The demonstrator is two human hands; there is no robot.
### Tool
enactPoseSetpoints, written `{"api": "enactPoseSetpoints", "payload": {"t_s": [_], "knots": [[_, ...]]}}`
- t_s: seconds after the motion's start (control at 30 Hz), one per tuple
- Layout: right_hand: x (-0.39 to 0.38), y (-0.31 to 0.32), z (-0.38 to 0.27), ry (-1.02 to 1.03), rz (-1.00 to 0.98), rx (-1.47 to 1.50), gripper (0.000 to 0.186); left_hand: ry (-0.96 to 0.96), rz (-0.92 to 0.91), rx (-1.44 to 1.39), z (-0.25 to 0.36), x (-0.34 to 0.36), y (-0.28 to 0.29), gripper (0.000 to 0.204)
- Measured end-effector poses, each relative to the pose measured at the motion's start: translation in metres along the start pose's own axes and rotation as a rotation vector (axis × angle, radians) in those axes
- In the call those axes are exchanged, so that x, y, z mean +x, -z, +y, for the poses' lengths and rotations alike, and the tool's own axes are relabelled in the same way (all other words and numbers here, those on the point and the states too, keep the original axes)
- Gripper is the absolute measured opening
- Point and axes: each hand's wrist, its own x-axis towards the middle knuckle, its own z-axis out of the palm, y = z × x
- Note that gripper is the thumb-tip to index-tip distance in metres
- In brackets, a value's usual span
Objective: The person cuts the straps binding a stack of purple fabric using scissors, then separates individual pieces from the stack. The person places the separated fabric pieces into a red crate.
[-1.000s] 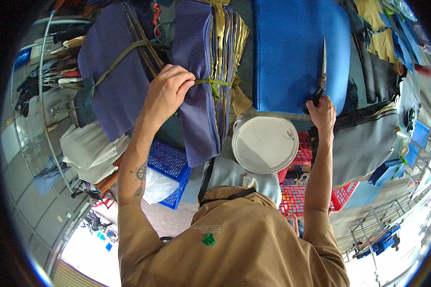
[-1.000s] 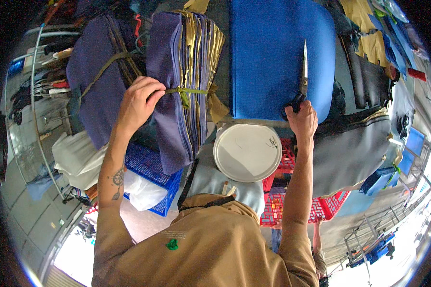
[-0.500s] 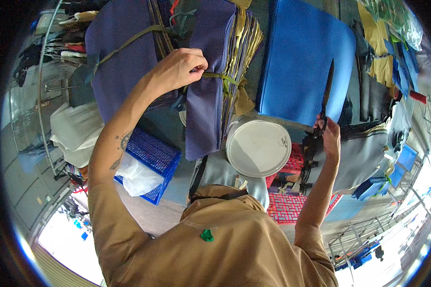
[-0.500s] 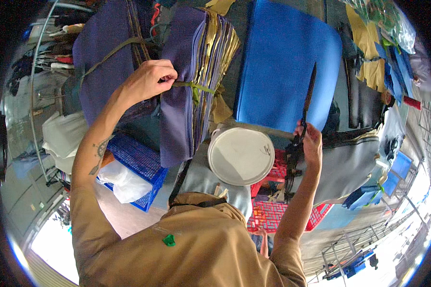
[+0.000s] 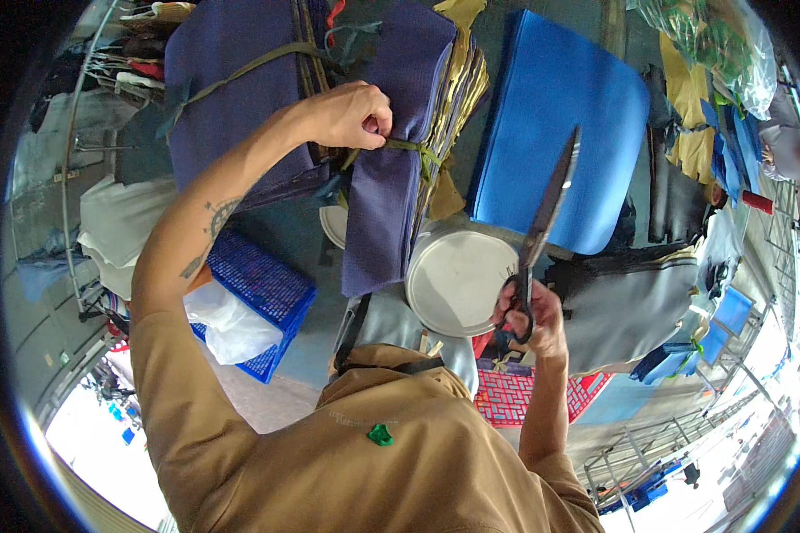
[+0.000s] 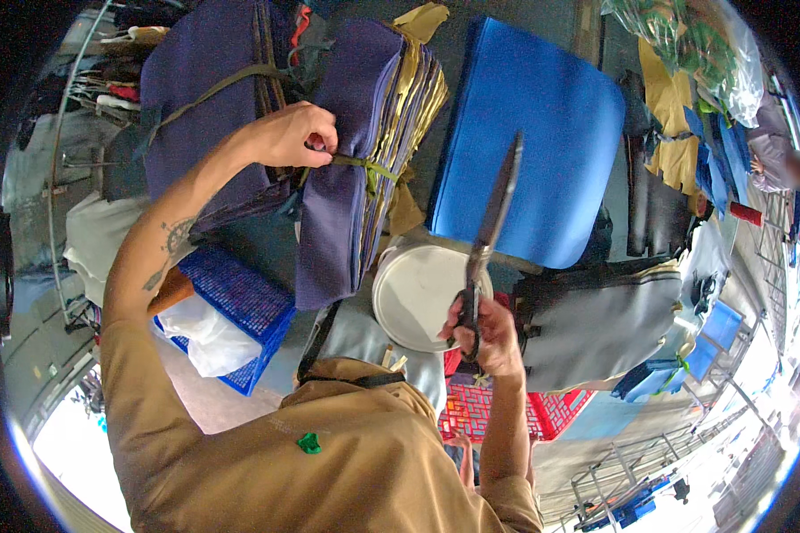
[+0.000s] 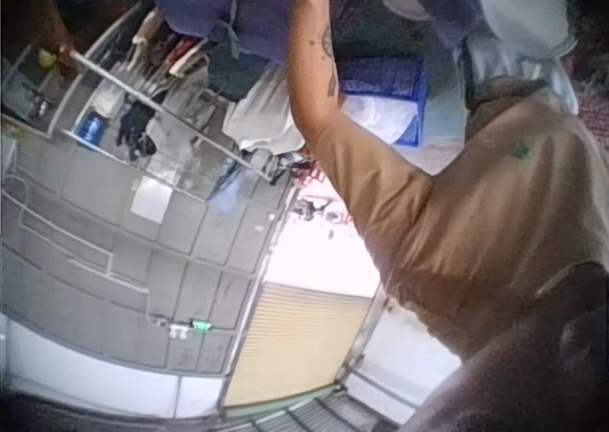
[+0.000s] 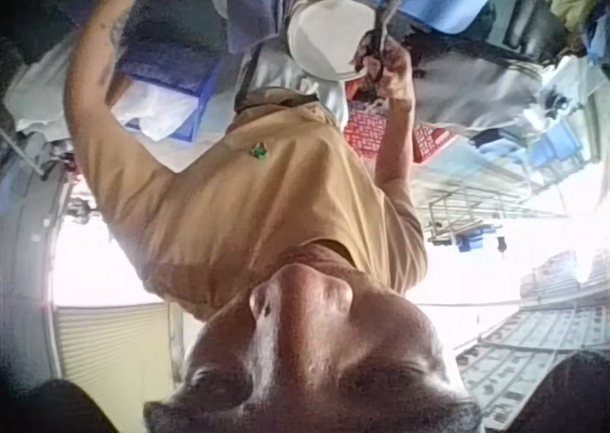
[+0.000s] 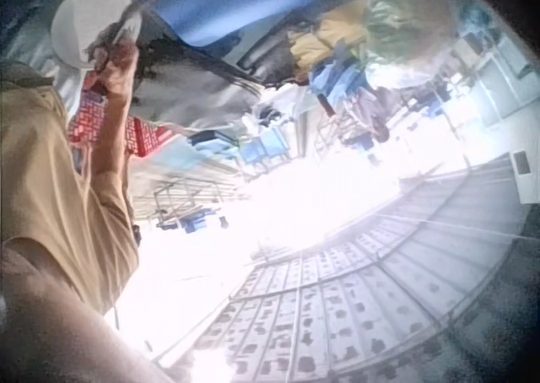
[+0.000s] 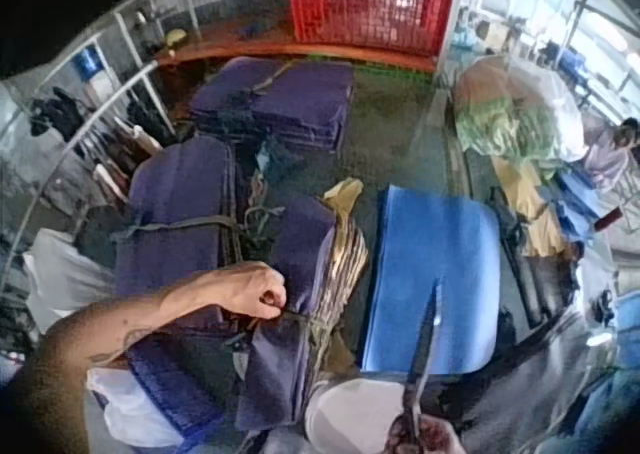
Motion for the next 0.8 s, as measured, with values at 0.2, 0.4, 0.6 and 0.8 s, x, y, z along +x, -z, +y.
{"api": "enactPoseSetpoints", "payload": {"t_s": [0.2,0.4,0.6,0.8], "knots": [[-0.01,-0.028,0.014,-0.126,-0.127,0.015,0.036,0.031,-0.152,-0.128,-0.013,0.008,0.007,0.017],[-0.013,-0.047,0.026,-0.199,-0.13,-0.142,0.022,0.021,-0.085,-0.162,-0.014,0.007,0.002,0.018],[-0.011,-0.068,0.032,-0.271,-0.047,-0.204,0.02,-0.002,0.109,-0.189,-0.013,-0.004,-0.016,0.014],[-0.008,-0.069,0.03,-0.225,-0.041,-0.179,0.02,-0.002,0.064,-0.172,-0.012,-0.004,-0.017,0.015]]}}
